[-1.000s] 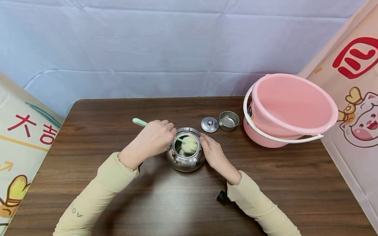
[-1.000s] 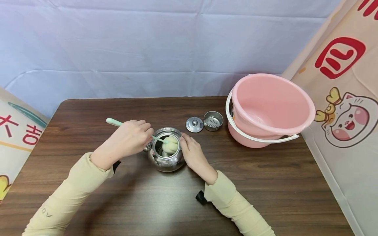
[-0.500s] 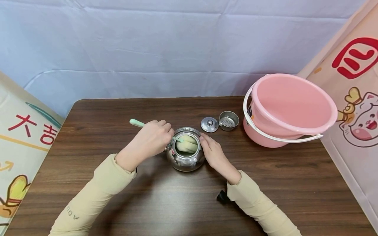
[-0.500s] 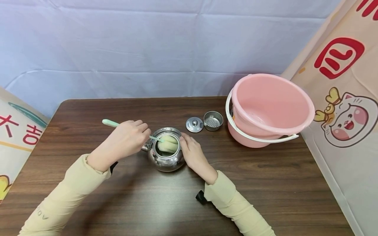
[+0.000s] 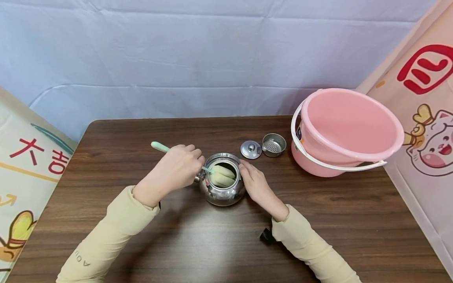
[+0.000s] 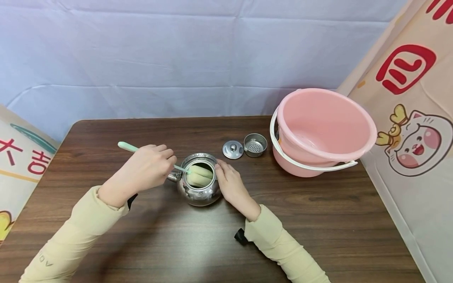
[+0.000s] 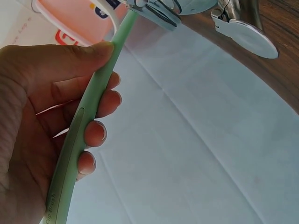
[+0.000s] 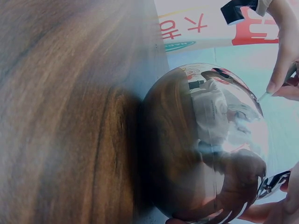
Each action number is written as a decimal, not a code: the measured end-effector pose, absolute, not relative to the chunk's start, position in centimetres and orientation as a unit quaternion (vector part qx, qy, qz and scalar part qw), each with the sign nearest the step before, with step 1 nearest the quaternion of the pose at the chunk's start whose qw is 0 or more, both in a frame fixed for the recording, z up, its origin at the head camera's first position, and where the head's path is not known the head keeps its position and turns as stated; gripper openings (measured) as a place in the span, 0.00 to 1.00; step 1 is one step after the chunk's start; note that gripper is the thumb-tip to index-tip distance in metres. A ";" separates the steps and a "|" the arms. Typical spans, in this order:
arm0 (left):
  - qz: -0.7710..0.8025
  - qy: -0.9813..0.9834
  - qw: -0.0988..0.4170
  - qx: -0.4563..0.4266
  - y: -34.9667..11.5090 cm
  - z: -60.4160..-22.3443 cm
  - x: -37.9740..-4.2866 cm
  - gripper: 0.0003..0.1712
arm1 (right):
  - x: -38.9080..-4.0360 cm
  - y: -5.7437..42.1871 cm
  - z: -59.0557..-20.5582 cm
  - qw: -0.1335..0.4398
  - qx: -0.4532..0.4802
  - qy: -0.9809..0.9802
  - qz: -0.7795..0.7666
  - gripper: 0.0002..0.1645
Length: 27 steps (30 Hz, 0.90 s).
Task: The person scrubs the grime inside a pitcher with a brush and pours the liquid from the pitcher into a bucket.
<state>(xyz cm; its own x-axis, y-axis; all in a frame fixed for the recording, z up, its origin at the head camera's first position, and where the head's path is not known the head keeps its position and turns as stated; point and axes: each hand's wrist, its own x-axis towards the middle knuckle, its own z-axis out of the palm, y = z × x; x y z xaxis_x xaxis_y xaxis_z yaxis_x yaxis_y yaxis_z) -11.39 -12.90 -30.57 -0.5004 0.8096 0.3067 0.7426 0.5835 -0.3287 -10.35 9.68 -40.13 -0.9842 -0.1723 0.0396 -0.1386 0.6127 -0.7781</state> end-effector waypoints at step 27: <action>0.050 -0.860 0.198 -0.468 -12.6 -30.6 -10.9 0.15 | -10.3 9.6 -40.2 0.020 -0.084 0.898 -0.431 0.28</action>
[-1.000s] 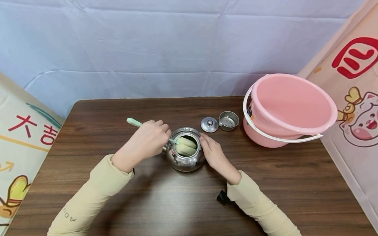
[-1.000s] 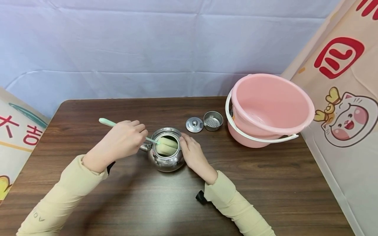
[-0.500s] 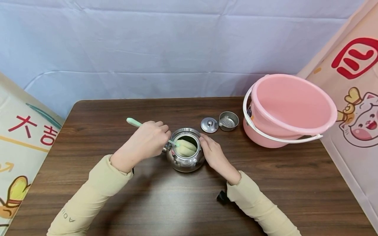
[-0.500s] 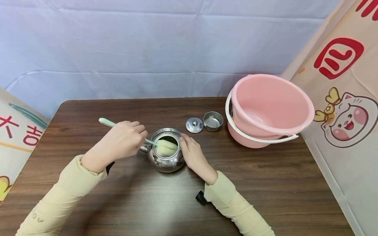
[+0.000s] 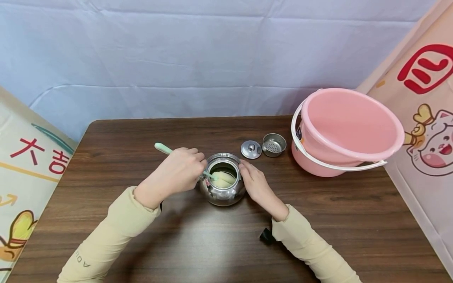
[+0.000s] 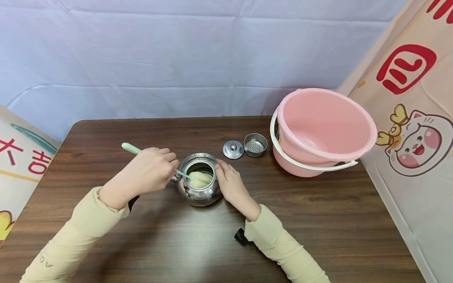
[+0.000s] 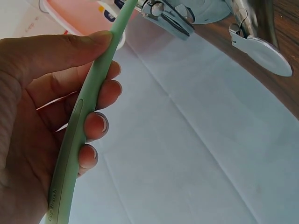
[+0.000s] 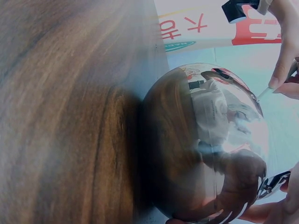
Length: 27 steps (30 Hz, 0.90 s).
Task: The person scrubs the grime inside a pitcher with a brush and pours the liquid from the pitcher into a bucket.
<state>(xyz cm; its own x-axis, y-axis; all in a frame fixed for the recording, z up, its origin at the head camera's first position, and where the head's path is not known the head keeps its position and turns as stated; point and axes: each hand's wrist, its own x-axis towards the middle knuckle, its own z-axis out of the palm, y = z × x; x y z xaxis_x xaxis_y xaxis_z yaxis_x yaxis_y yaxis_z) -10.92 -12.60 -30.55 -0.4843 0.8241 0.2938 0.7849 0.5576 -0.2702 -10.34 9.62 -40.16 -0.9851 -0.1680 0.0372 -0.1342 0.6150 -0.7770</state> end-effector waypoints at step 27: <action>0.039 -0.869 0.240 -0.430 -11.7 -31.9 -11.4 0.11 | -10.3 9.6 -40.1 0.022 -0.087 0.897 -0.432 0.28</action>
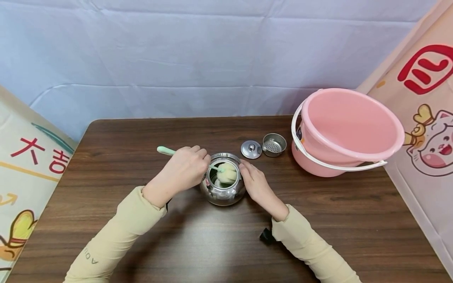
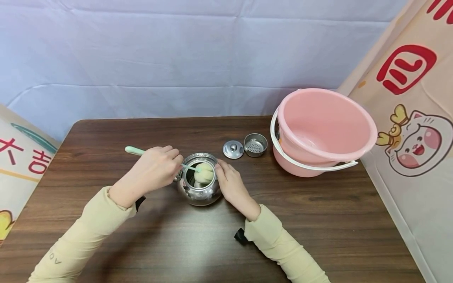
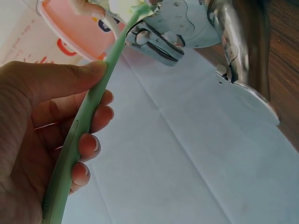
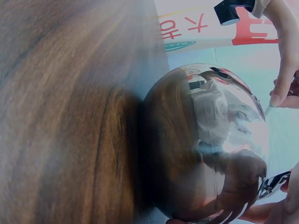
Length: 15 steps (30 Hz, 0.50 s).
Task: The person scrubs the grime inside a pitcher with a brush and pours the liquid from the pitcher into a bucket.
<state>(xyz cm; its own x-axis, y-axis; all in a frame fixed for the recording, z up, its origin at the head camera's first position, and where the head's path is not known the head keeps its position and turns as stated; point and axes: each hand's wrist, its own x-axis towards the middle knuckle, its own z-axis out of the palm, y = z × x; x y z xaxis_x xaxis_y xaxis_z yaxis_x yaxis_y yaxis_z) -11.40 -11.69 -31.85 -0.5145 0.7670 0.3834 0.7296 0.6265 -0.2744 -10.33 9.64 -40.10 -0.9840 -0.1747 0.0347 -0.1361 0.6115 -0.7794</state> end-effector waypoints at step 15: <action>0.069 -0.860 0.263 -0.432 -11.9 -31.5 -10.8 0.11 | -10.3 9.7 -40.2 0.017 -0.091 0.897 -0.432 0.29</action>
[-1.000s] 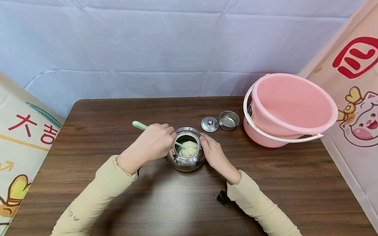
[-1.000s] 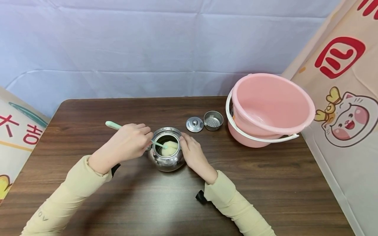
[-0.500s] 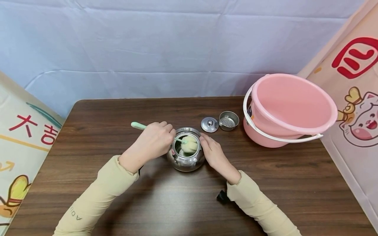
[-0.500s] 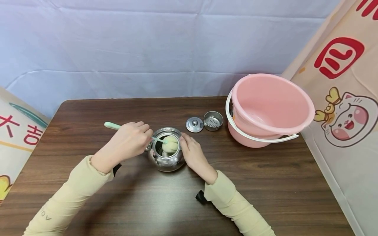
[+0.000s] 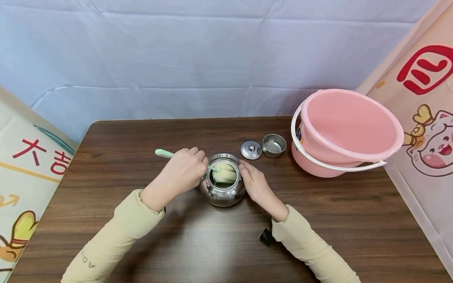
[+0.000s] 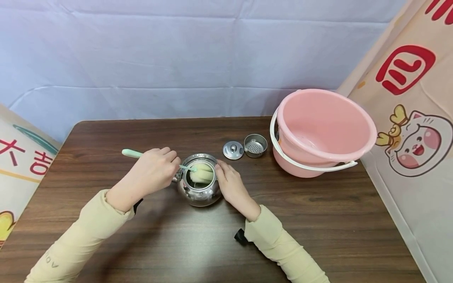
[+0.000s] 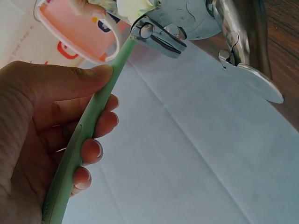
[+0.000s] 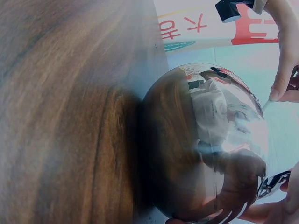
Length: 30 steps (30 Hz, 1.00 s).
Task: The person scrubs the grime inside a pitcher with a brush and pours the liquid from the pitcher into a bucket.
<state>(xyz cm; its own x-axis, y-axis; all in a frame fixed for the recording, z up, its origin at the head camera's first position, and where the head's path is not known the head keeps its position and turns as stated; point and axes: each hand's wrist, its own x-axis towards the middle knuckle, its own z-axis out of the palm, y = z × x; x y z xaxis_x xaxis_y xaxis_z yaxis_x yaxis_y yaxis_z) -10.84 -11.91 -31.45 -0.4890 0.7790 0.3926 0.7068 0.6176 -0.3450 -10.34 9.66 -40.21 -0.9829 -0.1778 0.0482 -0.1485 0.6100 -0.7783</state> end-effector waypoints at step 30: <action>0.069 -0.868 0.223 -0.438 -12.3 -30.7 -10.1 0.13 | -10.4 9.6 -40.2 0.021 -0.083 0.898 -0.433 0.28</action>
<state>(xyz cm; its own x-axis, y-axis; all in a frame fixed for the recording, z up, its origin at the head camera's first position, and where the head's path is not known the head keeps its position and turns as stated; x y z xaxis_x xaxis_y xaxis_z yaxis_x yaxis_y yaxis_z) -10.11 -12.29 -30.74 -0.5171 0.7913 0.3264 0.7301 0.6067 -0.3143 -10.45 9.64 -40.20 -0.9855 -0.1660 0.0343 -0.1303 0.6122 -0.7799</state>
